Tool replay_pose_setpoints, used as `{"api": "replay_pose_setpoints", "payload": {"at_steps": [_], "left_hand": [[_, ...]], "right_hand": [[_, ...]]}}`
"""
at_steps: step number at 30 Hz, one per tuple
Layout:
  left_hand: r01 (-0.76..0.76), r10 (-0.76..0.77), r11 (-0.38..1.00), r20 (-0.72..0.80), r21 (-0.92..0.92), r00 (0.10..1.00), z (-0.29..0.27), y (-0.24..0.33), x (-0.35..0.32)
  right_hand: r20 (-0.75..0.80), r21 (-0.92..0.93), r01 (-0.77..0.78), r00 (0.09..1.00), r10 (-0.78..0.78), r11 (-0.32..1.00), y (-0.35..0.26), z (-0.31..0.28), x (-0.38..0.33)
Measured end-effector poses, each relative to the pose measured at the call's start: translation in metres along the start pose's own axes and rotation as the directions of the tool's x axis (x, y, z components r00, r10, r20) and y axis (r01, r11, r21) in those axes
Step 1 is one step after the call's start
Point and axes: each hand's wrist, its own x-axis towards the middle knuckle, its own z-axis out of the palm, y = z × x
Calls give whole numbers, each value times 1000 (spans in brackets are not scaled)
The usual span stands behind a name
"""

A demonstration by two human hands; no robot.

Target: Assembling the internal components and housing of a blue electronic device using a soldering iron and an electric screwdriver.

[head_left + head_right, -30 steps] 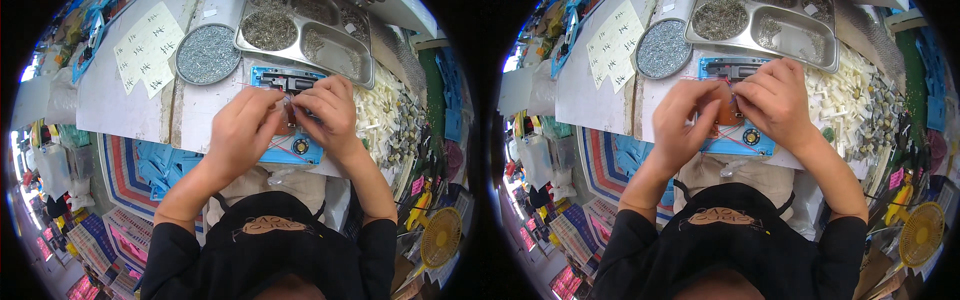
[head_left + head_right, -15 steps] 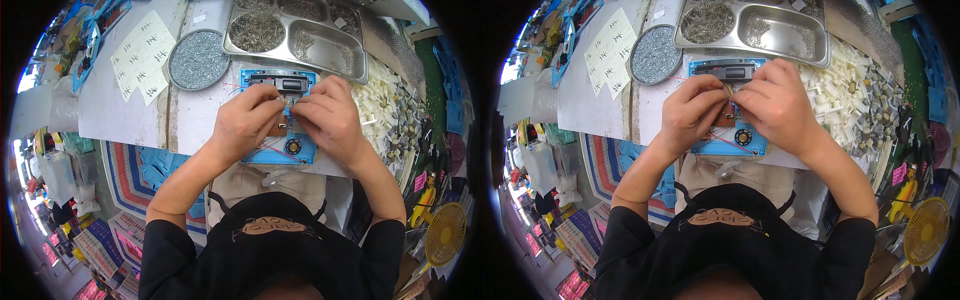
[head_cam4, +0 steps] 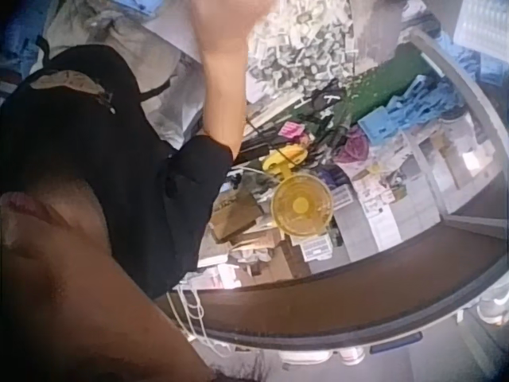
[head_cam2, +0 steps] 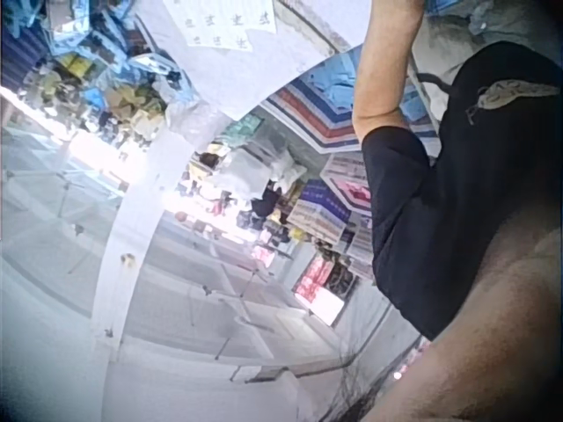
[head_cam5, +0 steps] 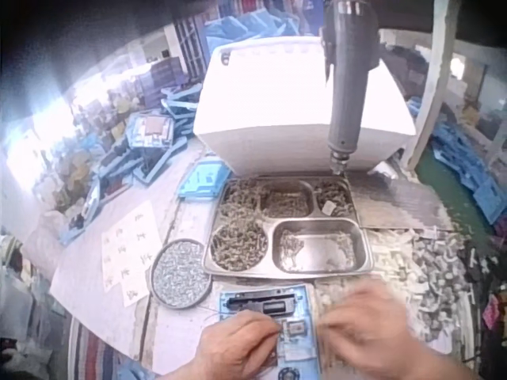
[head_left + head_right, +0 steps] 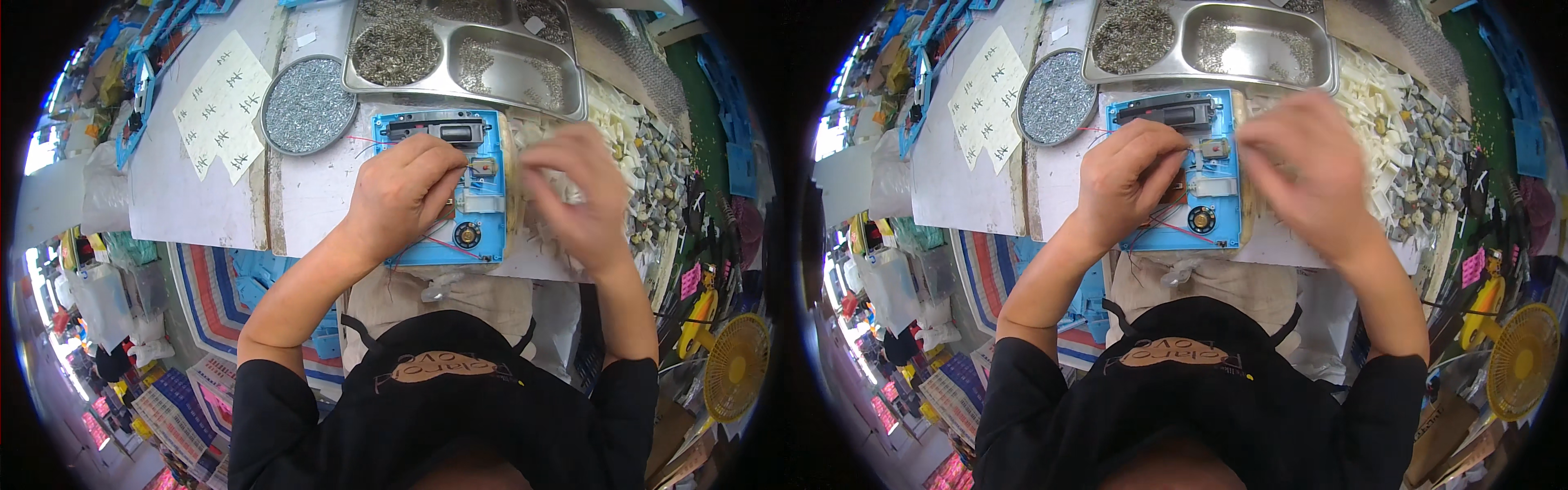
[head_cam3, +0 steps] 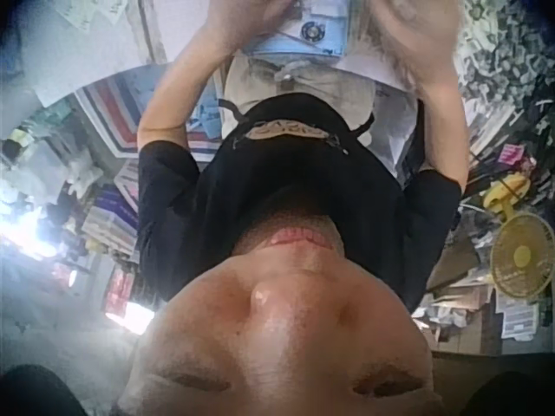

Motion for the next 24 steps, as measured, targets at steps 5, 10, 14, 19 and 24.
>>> {"api": "replay_pose_setpoints", "payload": {"at_steps": [5,10,14,19,24], "left_hand": [[-14,16,995,-23,98,1000,4,5,-2],[-148,140,955,50,257,989,2,7,8],[-171,158,934,67,314,985,3,7,10],[-184,173,924,62,335,983,2,10,12],[-53,46,963,31,263,998,7,9,14]], "right_hand": [[-456,181,-583,664,593,792,33,-115,-119],[-409,775,-396,280,869,493,76,-192,-204],[-523,768,-291,229,821,571,137,-228,-217],[-618,701,-270,233,751,660,185,-262,-223],[-668,606,-438,173,723,665,178,-293,-244]]}}
